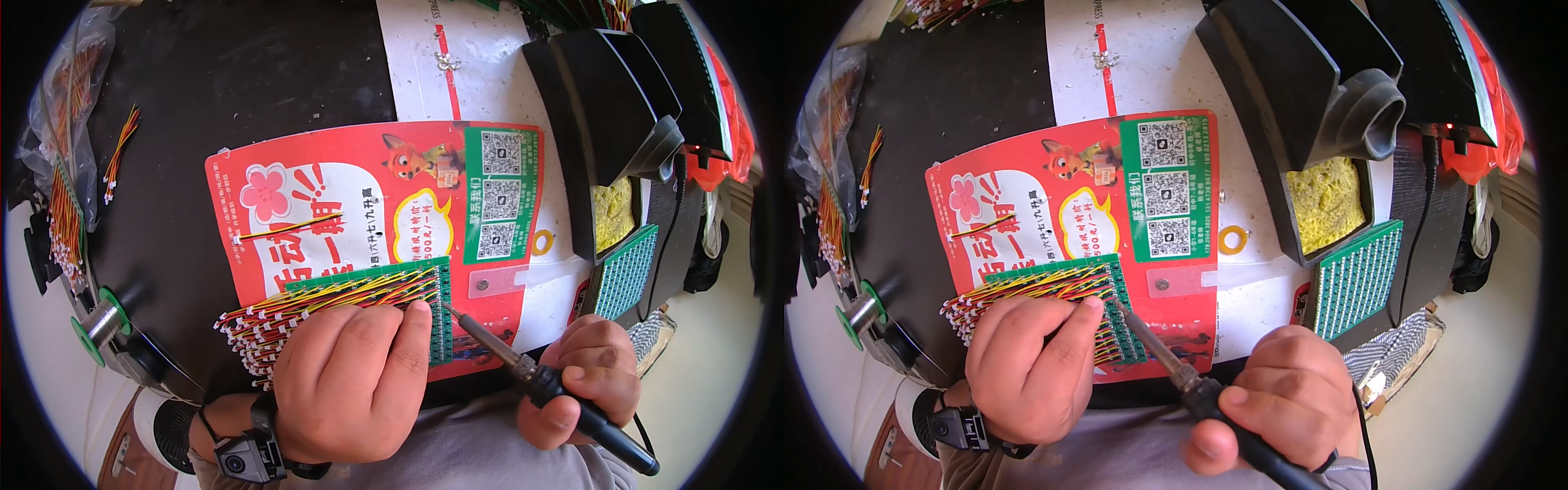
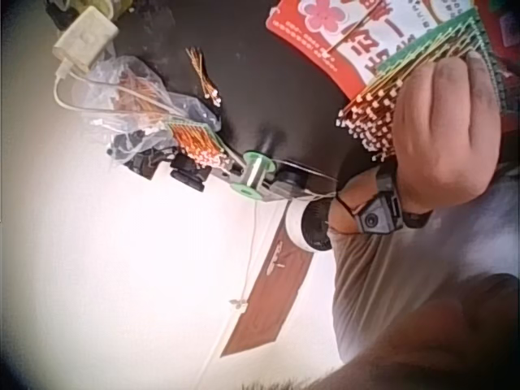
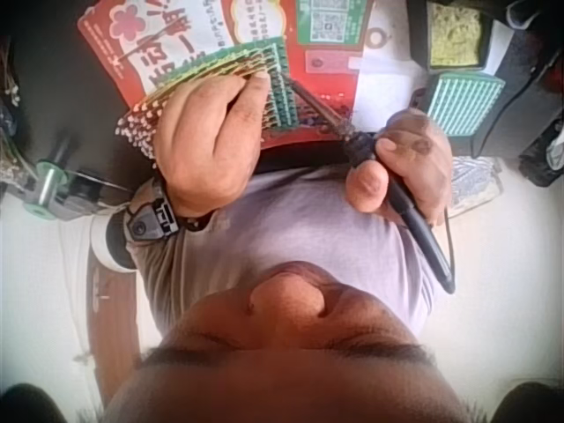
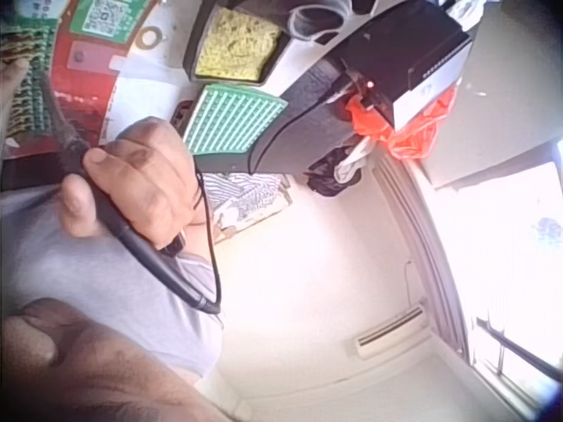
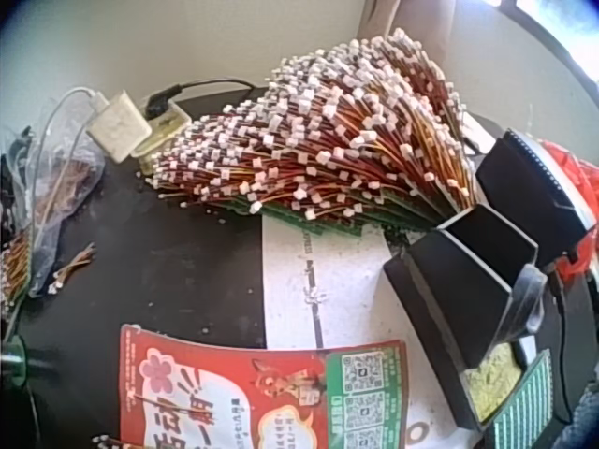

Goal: Soldering multiple colored wires onto a green printed circuit board at a workstation.

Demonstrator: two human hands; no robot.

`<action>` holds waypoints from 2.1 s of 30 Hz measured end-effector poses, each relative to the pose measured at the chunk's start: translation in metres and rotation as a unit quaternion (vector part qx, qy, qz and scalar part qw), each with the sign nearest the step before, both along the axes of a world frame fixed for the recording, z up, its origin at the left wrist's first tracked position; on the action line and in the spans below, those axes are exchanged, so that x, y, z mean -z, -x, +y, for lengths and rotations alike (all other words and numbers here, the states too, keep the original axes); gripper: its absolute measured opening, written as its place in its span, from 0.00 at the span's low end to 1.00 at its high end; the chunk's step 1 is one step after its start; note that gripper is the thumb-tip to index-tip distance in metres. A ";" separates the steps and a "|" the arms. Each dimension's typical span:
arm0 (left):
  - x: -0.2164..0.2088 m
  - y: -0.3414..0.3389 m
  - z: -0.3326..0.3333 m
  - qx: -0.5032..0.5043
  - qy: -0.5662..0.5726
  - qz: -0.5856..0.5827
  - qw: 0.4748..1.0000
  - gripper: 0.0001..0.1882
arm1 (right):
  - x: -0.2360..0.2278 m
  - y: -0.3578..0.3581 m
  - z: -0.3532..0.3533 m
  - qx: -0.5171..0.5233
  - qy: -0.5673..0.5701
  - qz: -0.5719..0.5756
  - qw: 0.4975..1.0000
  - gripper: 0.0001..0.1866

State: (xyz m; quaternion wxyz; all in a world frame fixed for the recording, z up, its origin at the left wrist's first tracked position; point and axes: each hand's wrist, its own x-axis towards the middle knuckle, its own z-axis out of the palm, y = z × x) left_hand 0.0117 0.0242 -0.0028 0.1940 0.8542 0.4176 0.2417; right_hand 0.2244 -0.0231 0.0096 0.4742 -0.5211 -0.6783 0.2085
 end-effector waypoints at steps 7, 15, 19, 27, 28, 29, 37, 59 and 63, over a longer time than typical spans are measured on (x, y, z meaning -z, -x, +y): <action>0.001 0.003 0.001 -0.002 -0.009 0.004 1.000 0.09 | 0.002 0.003 0.001 0.005 -0.004 0.000 1.000 0.18; -0.016 0.012 0.005 0.016 0.065 -0.055 0.996 0.11 | 0.006 0.004 -0.010 0.038 -0.063 -0.005 0.997 0.16; -0.041 0.054 0.033 -0.089 -0.037 -0.059 0.994 0.07 | -0.001 -0.007 -0.017 0.015 -0.025 -0.063 0.998 0.13; 0.005 0.139 0.091 -0.288 -0.163 0.136 0.934 0.16 | -0.002 0.002 -0.014 0.040 -0.013 -0.063 0.997 0.14; 0.010 0.139 0.093 -0.296 -0.151 0.132 0.934 0.15 | -0.002 0.003 -0.013 0.041 -0.016 -0.065 0.997 0.14; 0.012 0.138 0.094 -0.304 -0.140 0.129 0.934 0.15 | -0.001 0.005 -0.013 0.054 -0.025 -0.064 0.996 0.14; 0.008 0.140 0.095 -0.321 -0.100 0.121 0.934 0.09 | -0.003 -0.003 -0.014 0.039 -0.048 -0.049 0.997 0.12; -0.002 0.066 0.071 -0.058 -0.039 -0.022 0.997 0.10 | -0.003 -0.005 -0.014 0.043 -0.074 -0.046 0.995 0.12; 0.000 0.065 0.071 -0.074 -0.049 -0.057 0.994 0.08 | -0.004 -0.010 -0.017 0.029 -0.048 -0.044 0.997 0.13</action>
